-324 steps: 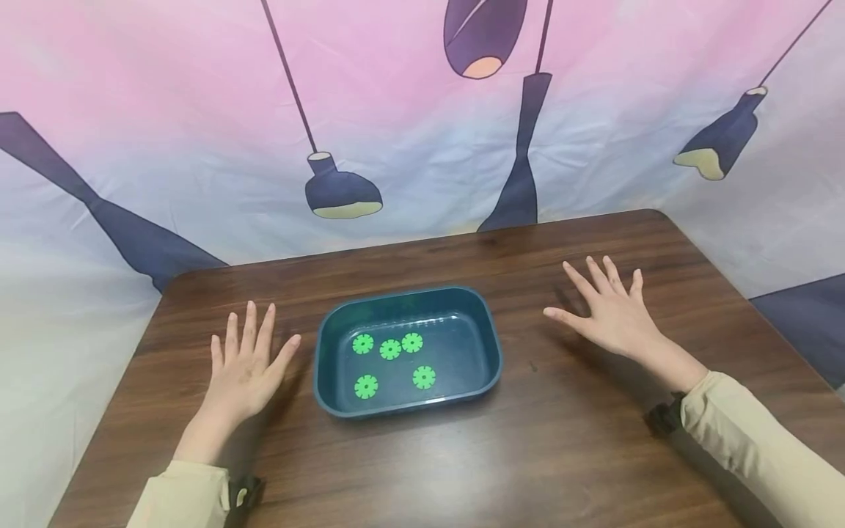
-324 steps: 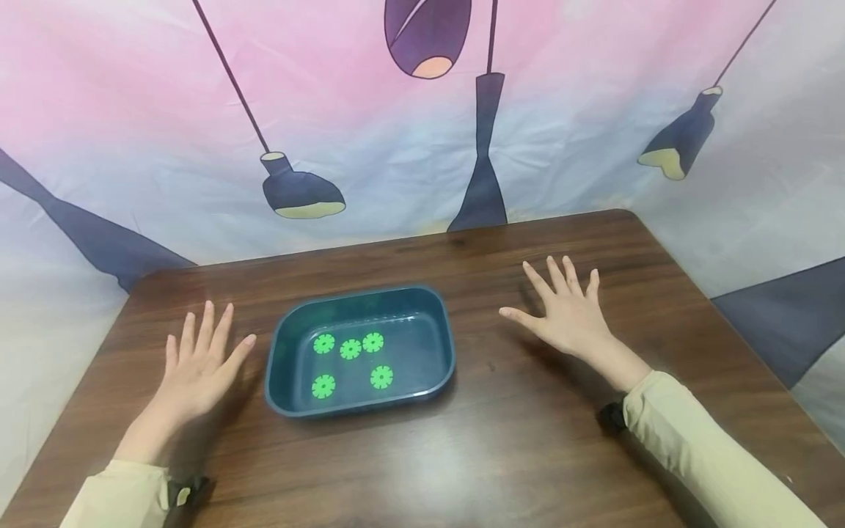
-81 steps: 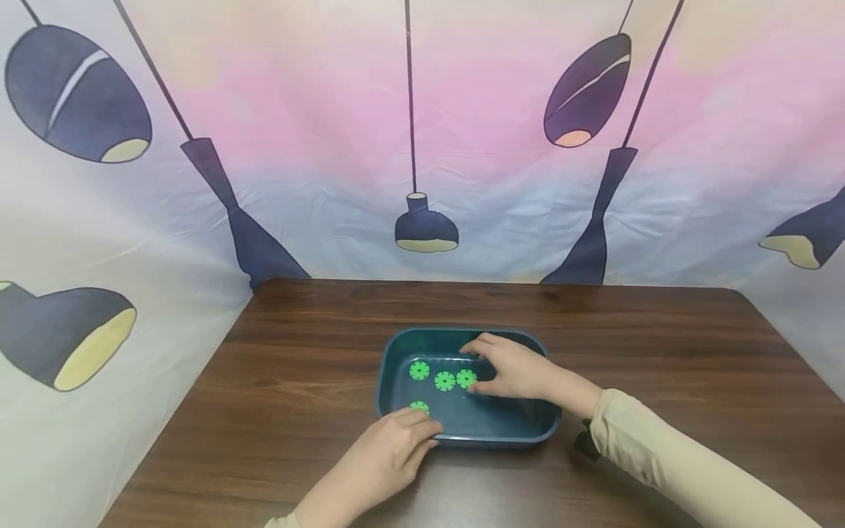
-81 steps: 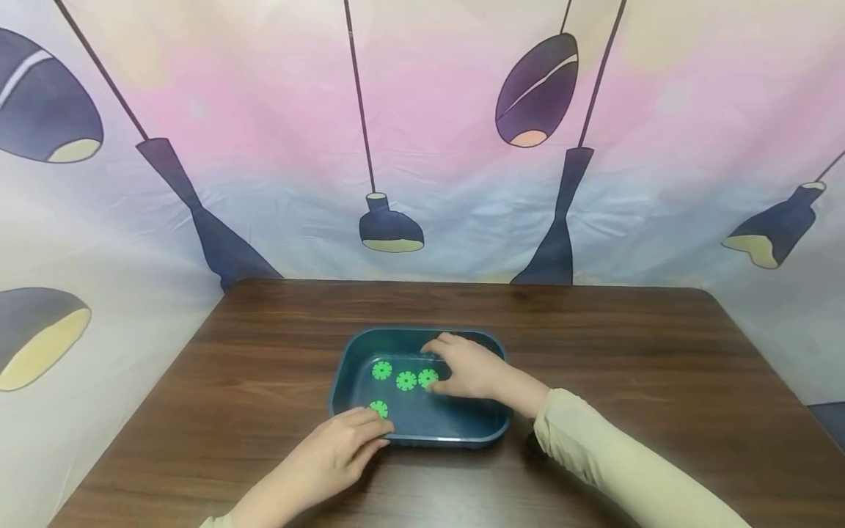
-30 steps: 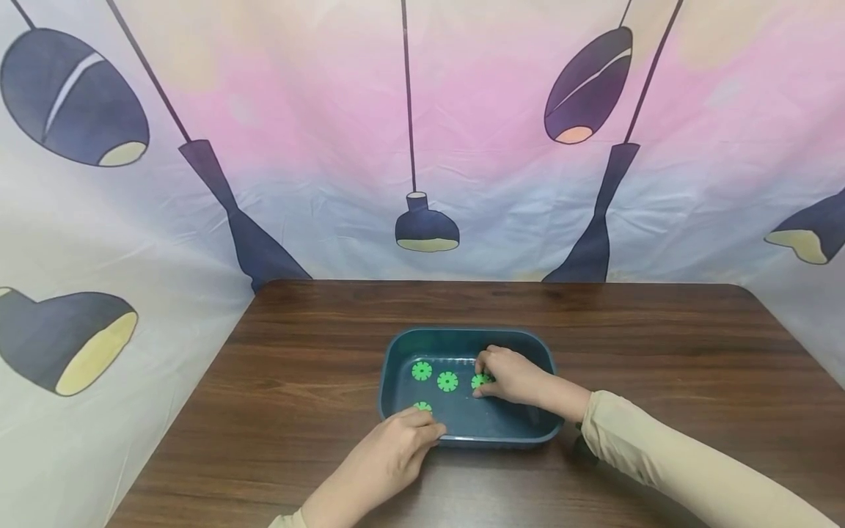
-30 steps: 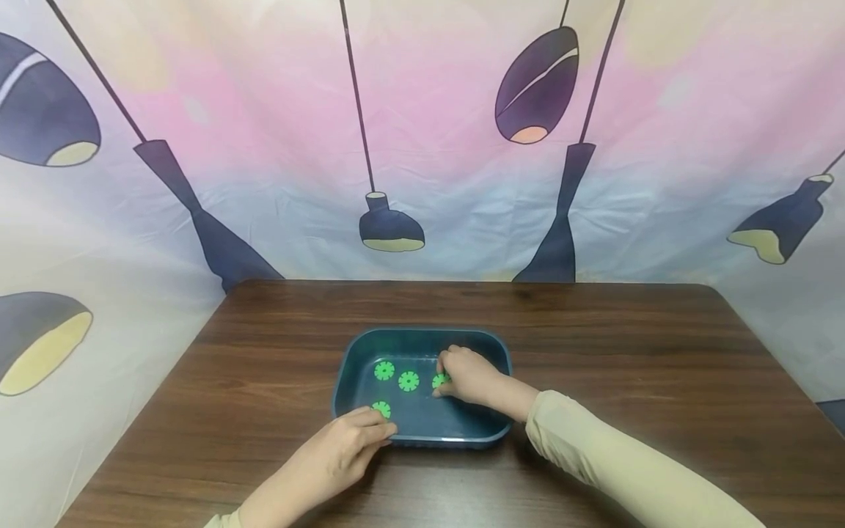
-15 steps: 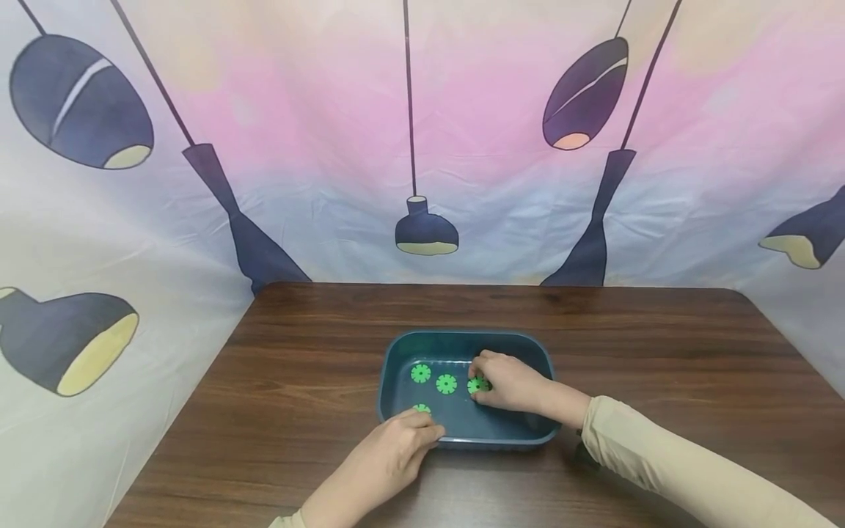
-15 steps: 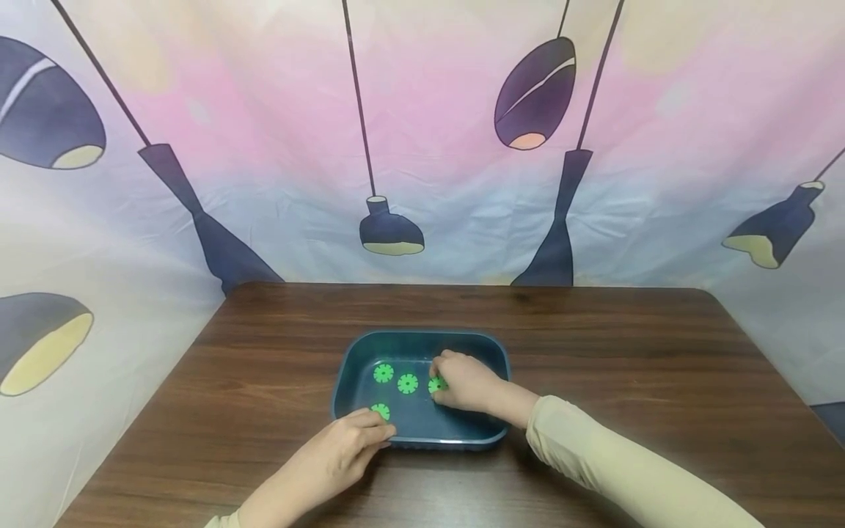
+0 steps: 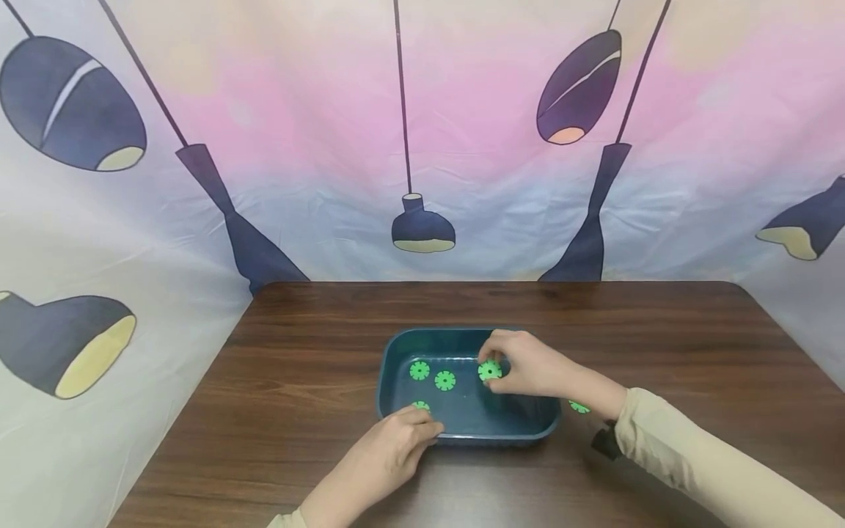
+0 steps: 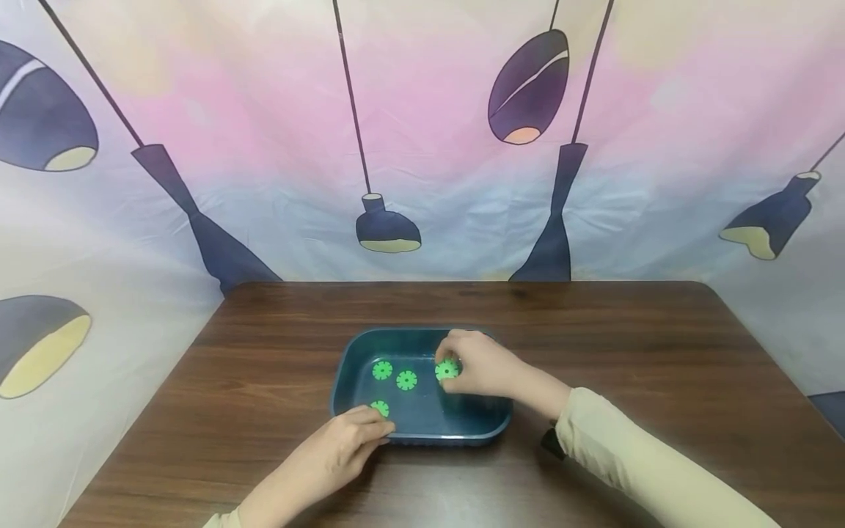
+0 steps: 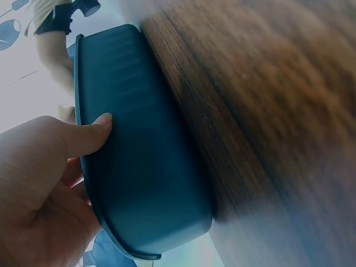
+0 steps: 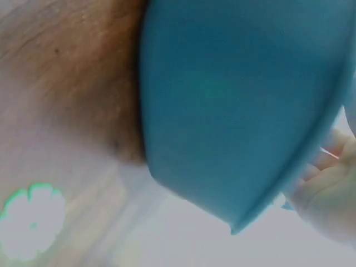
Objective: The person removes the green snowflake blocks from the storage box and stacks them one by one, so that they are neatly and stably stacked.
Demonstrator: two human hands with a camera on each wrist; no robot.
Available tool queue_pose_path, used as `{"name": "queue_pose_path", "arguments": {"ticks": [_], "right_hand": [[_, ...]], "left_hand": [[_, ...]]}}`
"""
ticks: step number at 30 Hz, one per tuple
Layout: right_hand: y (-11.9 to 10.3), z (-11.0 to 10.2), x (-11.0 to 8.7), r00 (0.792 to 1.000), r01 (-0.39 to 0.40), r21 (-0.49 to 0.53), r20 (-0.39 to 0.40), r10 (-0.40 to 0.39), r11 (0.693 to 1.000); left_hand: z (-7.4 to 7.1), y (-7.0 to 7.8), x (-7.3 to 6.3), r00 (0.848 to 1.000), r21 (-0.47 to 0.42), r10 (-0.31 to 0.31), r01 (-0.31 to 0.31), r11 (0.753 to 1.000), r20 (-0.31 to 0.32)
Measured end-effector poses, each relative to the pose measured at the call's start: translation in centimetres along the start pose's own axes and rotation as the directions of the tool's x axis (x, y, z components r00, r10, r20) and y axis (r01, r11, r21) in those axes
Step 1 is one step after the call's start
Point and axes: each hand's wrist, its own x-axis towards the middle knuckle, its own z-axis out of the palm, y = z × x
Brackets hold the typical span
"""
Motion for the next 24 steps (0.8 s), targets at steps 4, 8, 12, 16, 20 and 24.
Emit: {"name": "queue_pose_path", "arguments": {"ticks": [4,8,12,16,20,24], "right_hand": [[0.3,-1.5,-1.5,0.995,0.026,-0.008,-0.098,-0.027,1.000],[1.3,-3.1,-3.6,0.978,0.000,-0.054,-0.207,-0.011,0.999],[2.6,-4.4,-6.0,0.958,-0.056,-0.076,-0.285,0.032,0.996],[3.6,-4.9,-7.9,0.948,-0.099,-0.078,-0.310,0.070,0.992],[4.1,-4.8,-9.2,0.952,-0.128,-0.062,-0.287,0.105,0.990],[4.4,-4.5,-10.0,0.958,-0.136,-0.046,-0.260,0.120,0.990]], "left_hand": [[-0.1,-0.1,-0.1,0.999,0.008,0.017,-0.016,1.000,-0.029],[0.0,-0.1,-0.1,0.998,0.020,0.043,-0.042,0.999,-0.052],[0.0,-0.1,-0.1,0.997,0.012,0.047,-0.047,0.999,-0.061],[0.0,-0.2,-0.1,0.997,0.006,0.043,-0.043,0.999,-0.064],[0.1,-0.2,-0.1,0.997,0.001,0.042,-0.042,0.999,-0.062],[0.1,-0.2,-0.1,0.997,-0.001,0.038,-0.038,0.999,-0.061]]}}
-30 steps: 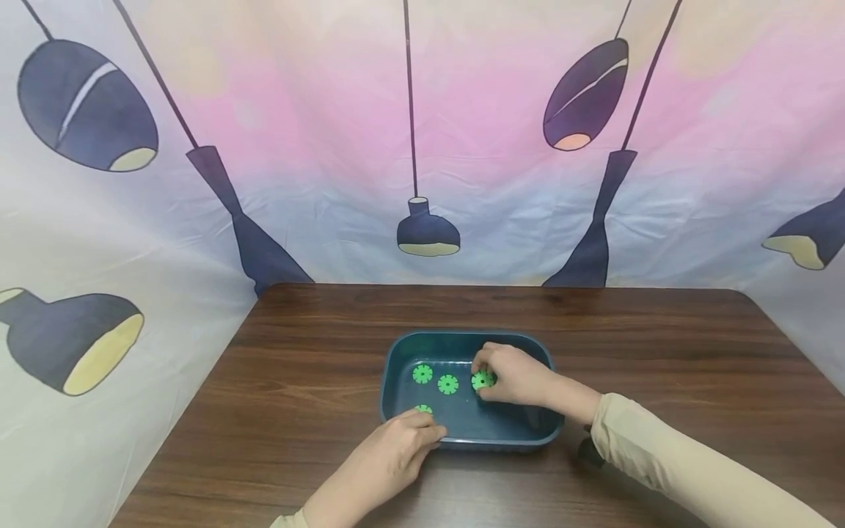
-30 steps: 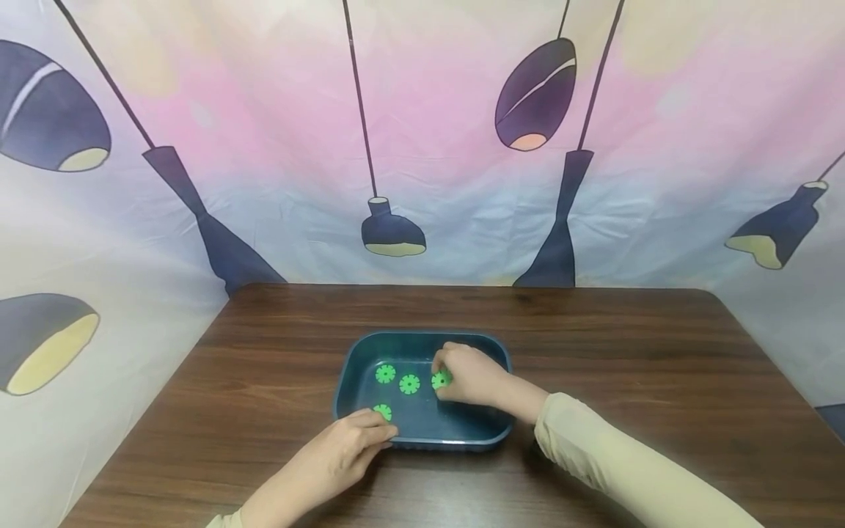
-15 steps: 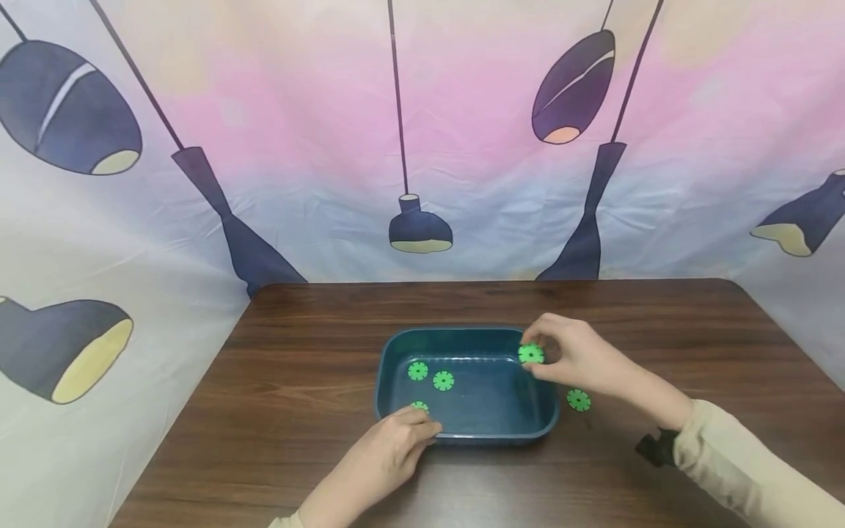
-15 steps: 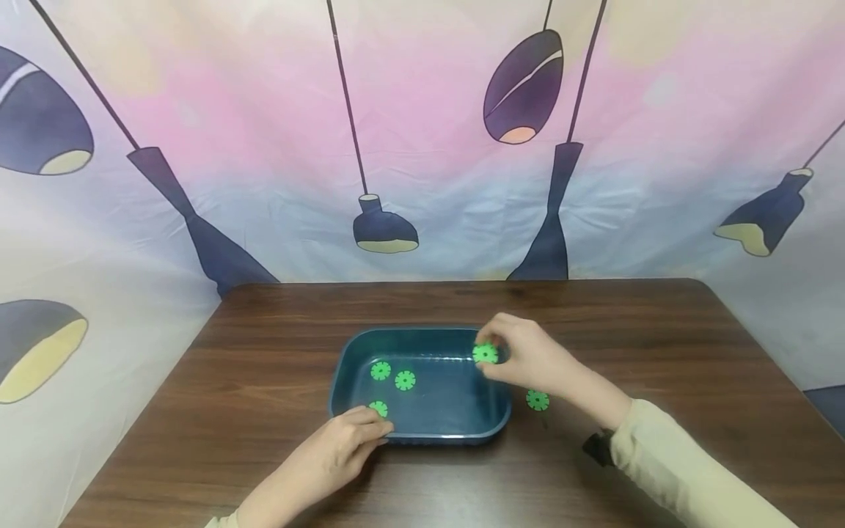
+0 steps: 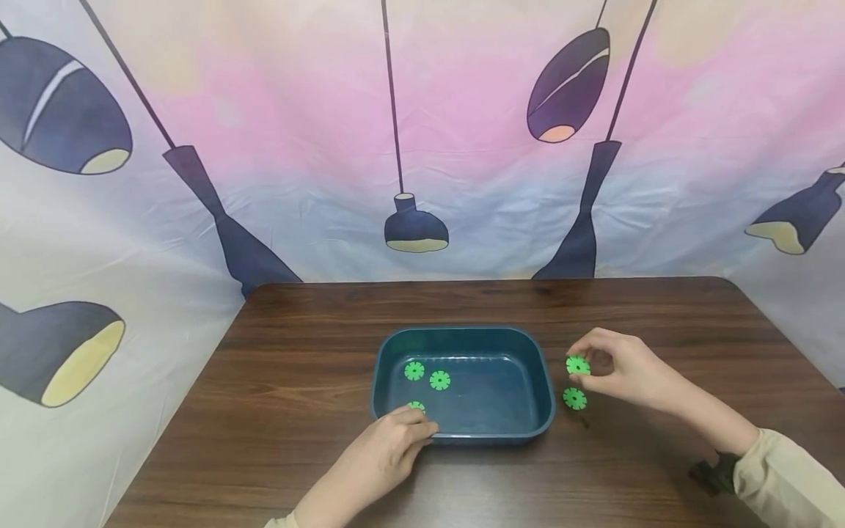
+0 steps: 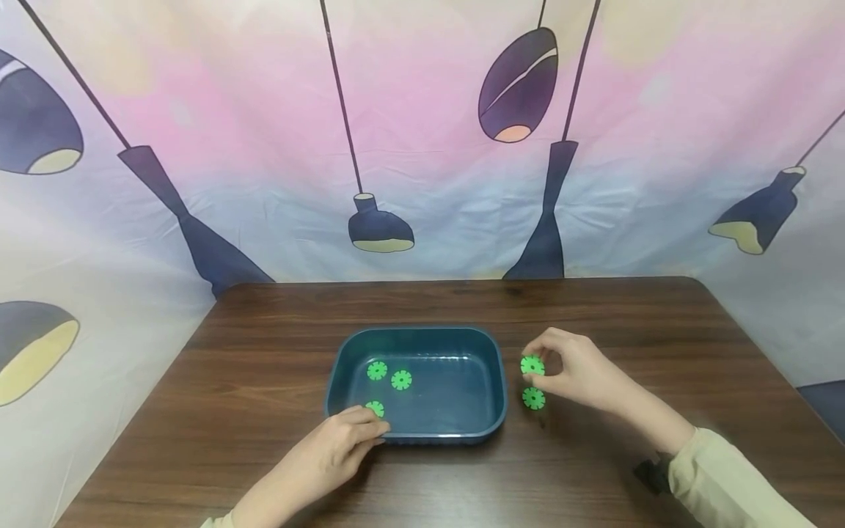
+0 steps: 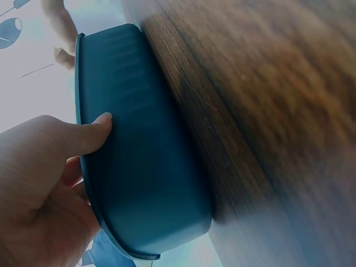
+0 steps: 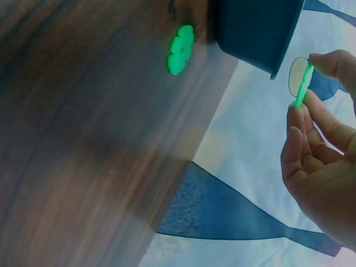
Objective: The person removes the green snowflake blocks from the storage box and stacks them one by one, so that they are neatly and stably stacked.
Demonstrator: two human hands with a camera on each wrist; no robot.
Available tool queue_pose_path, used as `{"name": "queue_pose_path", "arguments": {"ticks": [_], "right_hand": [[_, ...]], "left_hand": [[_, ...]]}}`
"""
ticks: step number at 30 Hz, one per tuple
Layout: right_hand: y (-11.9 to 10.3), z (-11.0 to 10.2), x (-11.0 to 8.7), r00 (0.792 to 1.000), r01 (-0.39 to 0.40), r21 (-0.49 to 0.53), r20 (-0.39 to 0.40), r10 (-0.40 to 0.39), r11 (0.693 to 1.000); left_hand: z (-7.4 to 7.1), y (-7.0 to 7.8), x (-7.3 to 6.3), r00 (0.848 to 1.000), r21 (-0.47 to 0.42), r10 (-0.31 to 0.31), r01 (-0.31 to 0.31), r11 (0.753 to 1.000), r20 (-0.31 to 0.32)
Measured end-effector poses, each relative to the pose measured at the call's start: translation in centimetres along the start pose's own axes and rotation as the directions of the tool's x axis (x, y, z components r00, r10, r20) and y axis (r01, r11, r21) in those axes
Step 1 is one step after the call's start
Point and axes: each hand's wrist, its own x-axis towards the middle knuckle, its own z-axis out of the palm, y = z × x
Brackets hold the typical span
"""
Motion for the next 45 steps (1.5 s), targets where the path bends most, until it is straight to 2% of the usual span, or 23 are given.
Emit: {"name": "queue_pose_path", "arguments": {"ticks": [11,17,25,30,45], "right_hand": [[1.2,1.7,-0.9,0.998,0.051,-0.016,0.048,-0.050,0.999],[1.8,2.6,-1.2,0.989,0.042,-0.050,0.147,-0.034,0.998],[2.2,3.5,-1.2,0.980,0.002,-0.054,0.197,0.009,0.999],[2.2,3.8,-1.1,0.980,-0.012,-0.083,0.199,0.029,0.996],[2.2,3.9,-1.2,0.982,-0.041,-0.123,0.180,0.063,0.992]], "left_hand": [[-0.1,0.0,0.0,1.000,-0.018,-0.005,0.005,1.000,0.010],[-0.2,0.0,0.0,1.000,-0.017,-0.012,0.012,1.000,0.026],[-0.1,0.0,0.0,1.000,-0.004,-0.007,0.007,1.000,0.014],[0.0,-0.1,-0.1,1.000,-0.002,-0.001,0.001,1.000,0.002],[-0.2,0.1,0.0,1.000,-0.018,-0.019,0.019,1.000,0.019]]}}
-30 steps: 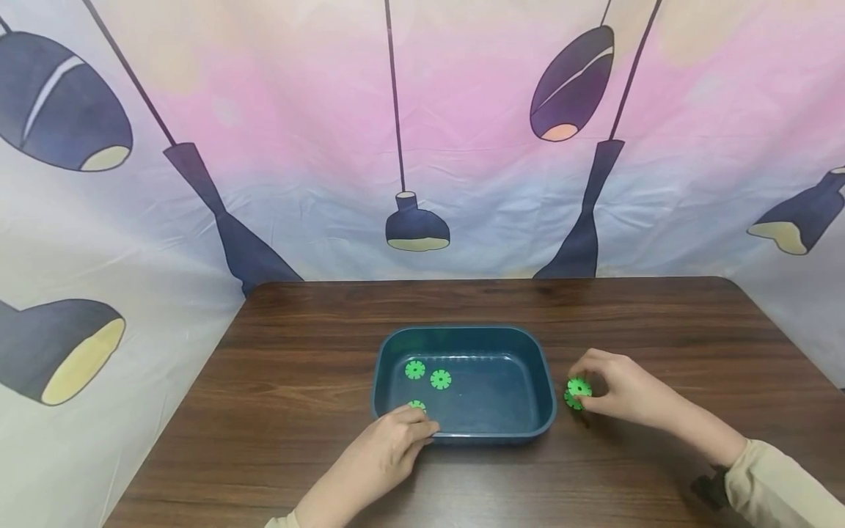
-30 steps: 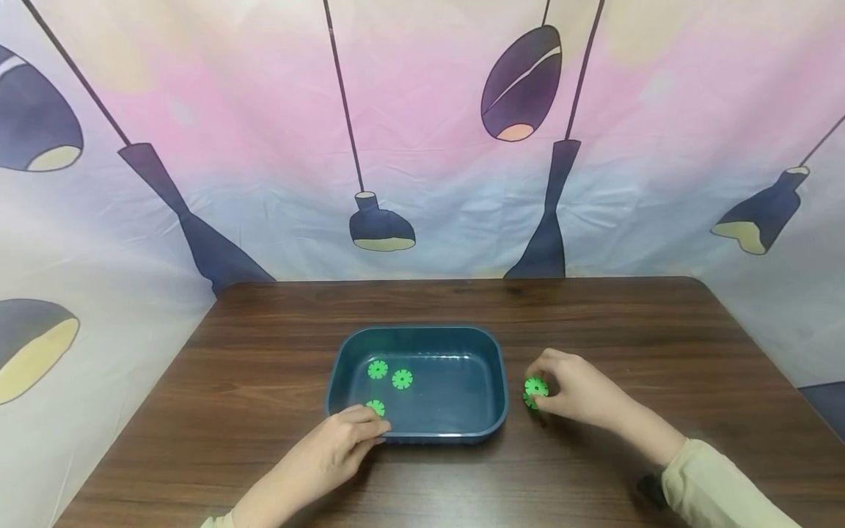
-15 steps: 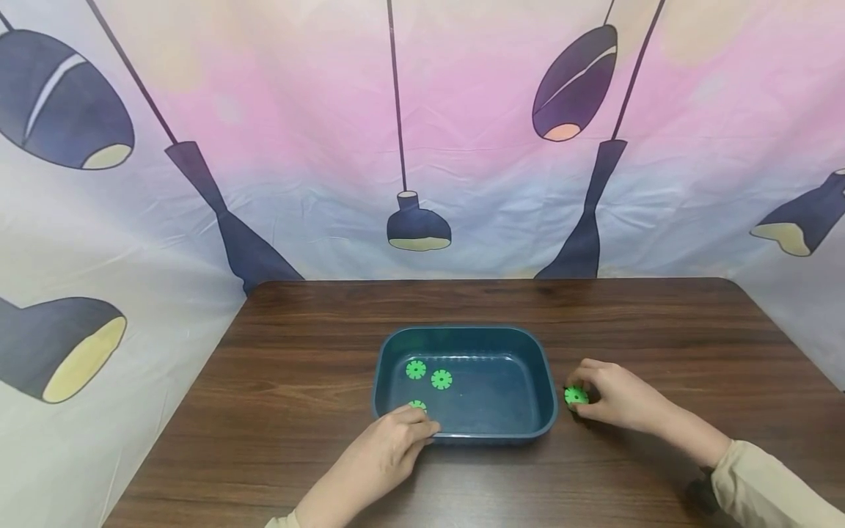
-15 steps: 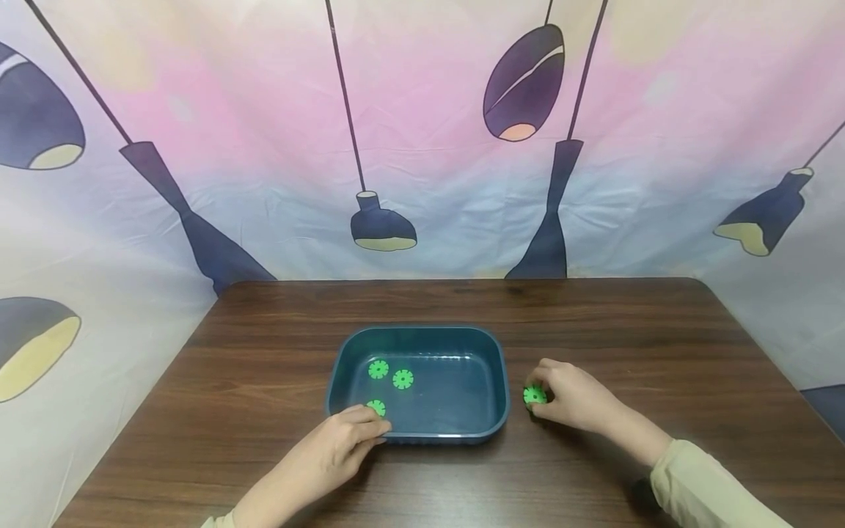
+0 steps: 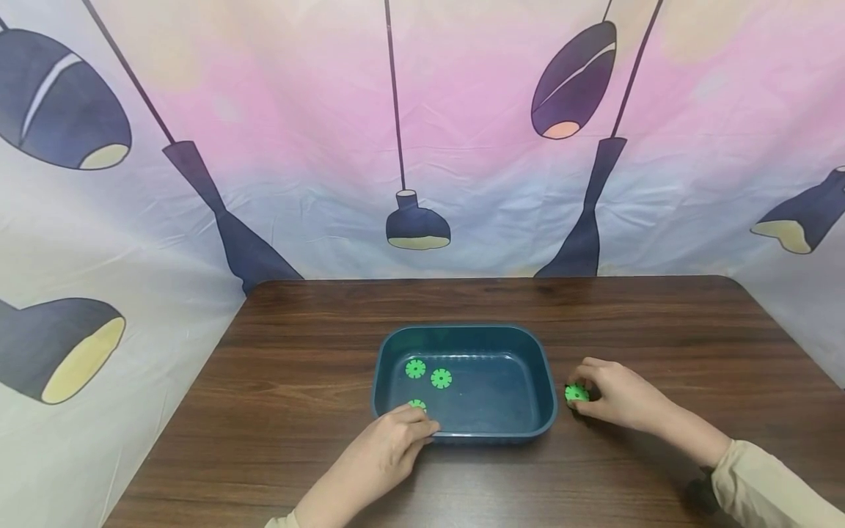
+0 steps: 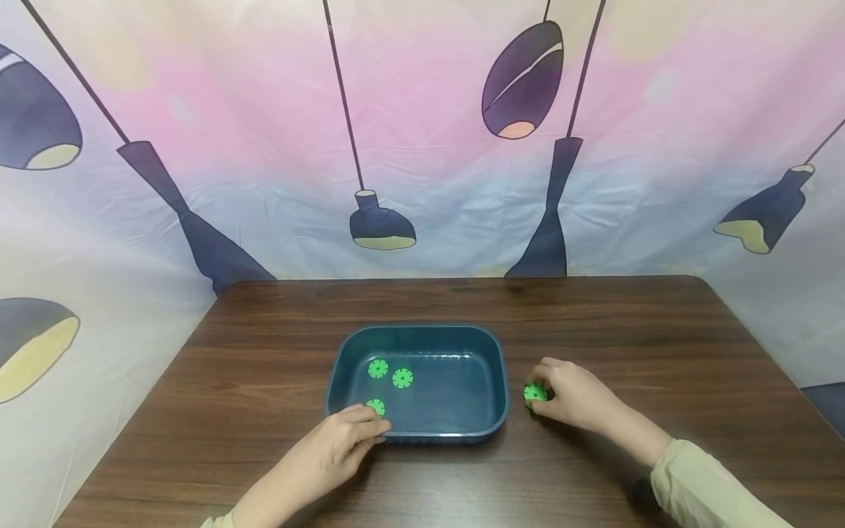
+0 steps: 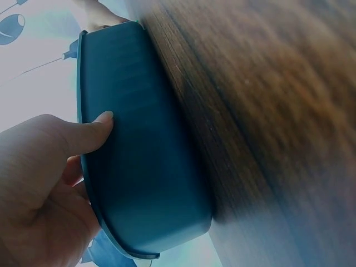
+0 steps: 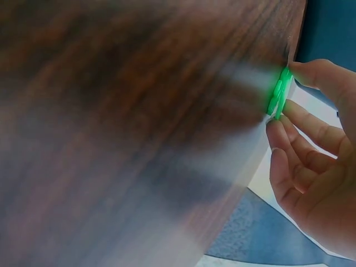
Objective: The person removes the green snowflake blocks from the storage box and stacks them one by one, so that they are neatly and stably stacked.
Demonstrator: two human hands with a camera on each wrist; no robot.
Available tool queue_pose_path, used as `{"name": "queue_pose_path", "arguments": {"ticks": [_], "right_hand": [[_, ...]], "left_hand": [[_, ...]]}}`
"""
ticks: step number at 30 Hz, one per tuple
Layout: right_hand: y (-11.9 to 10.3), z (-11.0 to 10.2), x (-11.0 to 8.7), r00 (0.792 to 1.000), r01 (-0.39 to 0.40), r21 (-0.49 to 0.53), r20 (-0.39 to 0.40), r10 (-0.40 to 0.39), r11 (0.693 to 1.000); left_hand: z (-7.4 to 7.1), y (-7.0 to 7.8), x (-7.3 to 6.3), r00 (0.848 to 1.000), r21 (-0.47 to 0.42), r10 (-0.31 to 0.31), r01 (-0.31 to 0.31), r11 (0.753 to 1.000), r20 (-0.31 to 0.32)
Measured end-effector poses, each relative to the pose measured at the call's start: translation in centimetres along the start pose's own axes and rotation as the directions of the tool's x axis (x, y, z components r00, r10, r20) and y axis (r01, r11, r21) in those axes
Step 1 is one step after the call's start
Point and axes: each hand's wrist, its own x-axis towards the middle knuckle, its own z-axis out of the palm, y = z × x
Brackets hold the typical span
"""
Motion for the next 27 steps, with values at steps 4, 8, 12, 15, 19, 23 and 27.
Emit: {"name": "queue_pose_path", "arguments": {"ticks": [4,8,12,15,19,23,27], "right_hand": [[-0.11,-0.12,-0.05,1.000,-0.006,-0.004,-0.012,0.006,1.000],[-0.25,-0.14,-0.03,0.999,-0.035,0.000,-0.006,0.035,0.999],[-0.31,-0.02,0.02,0.999,-0.050,0.013,0.004,0.050,0.999],[-0.29,0.10,0.03,0.998,-0.055,0.012,0.000,0.055,0.998],[-0.18,0.27,0.00,0.998,-0.060,0.000,-0.001,0.060,0.998],[-0.15,0.30,-0.06,0.998,-0.059,-0.007,-0.001,0.059,0.998],[-0.18,0.25,-0.08,0.998,-0.059,0.000,-0.003,0.059,0.998]], "left_hand": [[0.02,-0.03,0.01,1.000,-0.004,-0.004,0.004,1.000,0.002],[0.00,-0.04,0.05,1.000,-0.008,-0.010,0.010,1.000,0.009],[0.02,-0.05,0.07,1.000,-0.011,-0.010,0.010,1.000,0.007],[0.04,-0.04,0.06,1.000,-0.014,-0.009,0.009,1.000,0.009],[0.04,-0.02,0.05,1.000,-0.017,-0.012,0.012,1.000,0.014],[0.03,0.00,0.02,1.000,-0.023,-0.016,0.016,1.000,0.015],[0.11,-0.08,-0.03,1.000,-0.019,-0.013,0.013,1.000,0.007]]}}
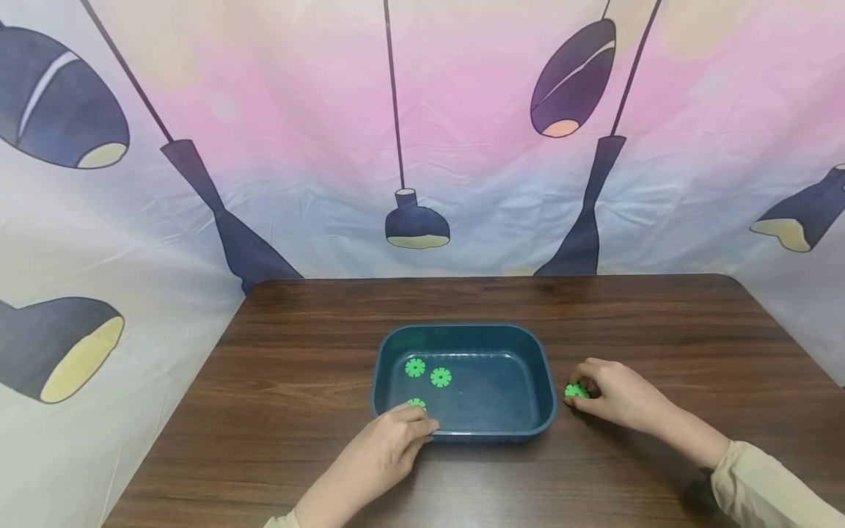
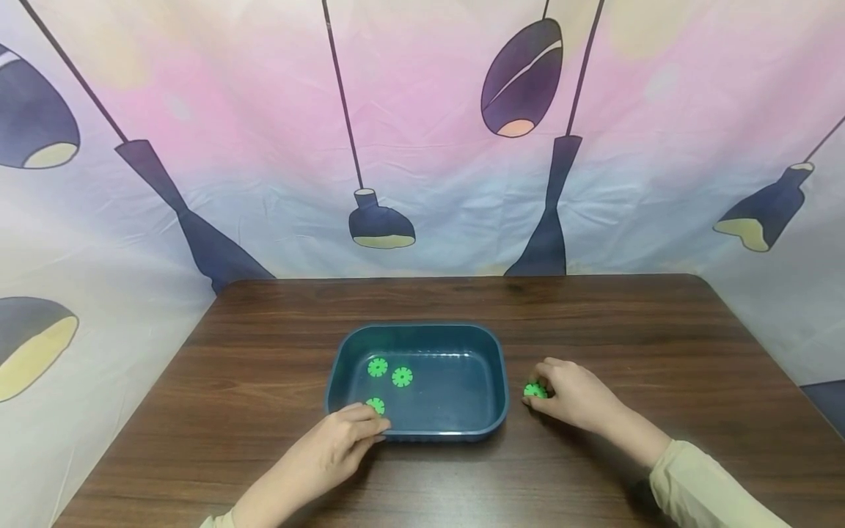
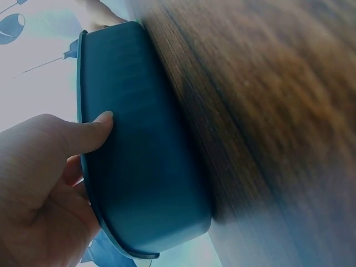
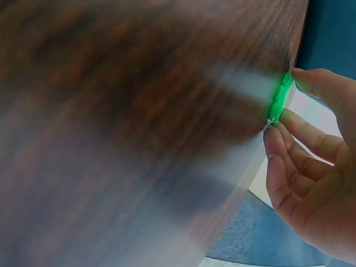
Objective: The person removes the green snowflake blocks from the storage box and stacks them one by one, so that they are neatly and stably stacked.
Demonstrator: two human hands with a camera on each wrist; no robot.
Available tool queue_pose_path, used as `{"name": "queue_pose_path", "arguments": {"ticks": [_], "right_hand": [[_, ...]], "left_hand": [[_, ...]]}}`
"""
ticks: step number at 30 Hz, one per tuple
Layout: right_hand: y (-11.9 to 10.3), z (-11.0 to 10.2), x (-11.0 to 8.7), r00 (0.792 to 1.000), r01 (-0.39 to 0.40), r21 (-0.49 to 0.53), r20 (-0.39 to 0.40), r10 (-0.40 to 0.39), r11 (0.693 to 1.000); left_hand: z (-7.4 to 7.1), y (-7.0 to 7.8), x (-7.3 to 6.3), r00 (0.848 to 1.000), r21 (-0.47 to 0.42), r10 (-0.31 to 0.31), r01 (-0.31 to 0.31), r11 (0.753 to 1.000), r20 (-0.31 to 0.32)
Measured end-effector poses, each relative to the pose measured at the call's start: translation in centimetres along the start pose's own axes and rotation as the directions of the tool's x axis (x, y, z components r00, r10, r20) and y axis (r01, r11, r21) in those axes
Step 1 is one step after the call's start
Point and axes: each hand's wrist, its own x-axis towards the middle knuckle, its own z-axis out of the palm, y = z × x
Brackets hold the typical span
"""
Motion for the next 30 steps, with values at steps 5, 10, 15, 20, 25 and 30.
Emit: {"name": "queue_pose_path", "arguments": {"ticks": [5,10,15,20,25,30], "right_hand": [[-0.1,0.0,0.1,1.000,0.002,0.006,0.006,-0.003,1.000],[-0.1,0.2,0.1,1.000,-0.015,-0.008,0.018,0.015,1.000],[0.0,0.3,0.1,1.000,-0.005,-0.012,0.015,0.005,1.000],[0.1,0.2,0.0,1.000,0.001,-0.008,0.025,-0.001,1.000],[0.1,-0.5,-0.2,0.999,0.001,0.000,0.039,-0.001,1.000],[0.0,-2.0,-0.1,0.999,-0.051,-0.010,0.009,0.051,0.999]], "left_hand": [[0.1,-0.1,-0.1,1.000,0.007,0.012,-0.012,1.000,-0.020],[0.2,-0.2,-0.1,0.999,0.005,0.022,-0.022,1.000,-0.029],[0.3,-0.2,-0.1,0.999,0.005,0.034,-0.034,0.999,-0.038],[0.3,-0.2,-0.1,0.998,0.009,0.040,-0.040,0.999,-0.045],[0.2,-0.1,-0.1,0.999,0.004,0.028,-0.027,1.000,-0.033],[0.0,0.0,0.0,1.000,-0.005,0.012,-0.012,1.000,-0.017]]}}
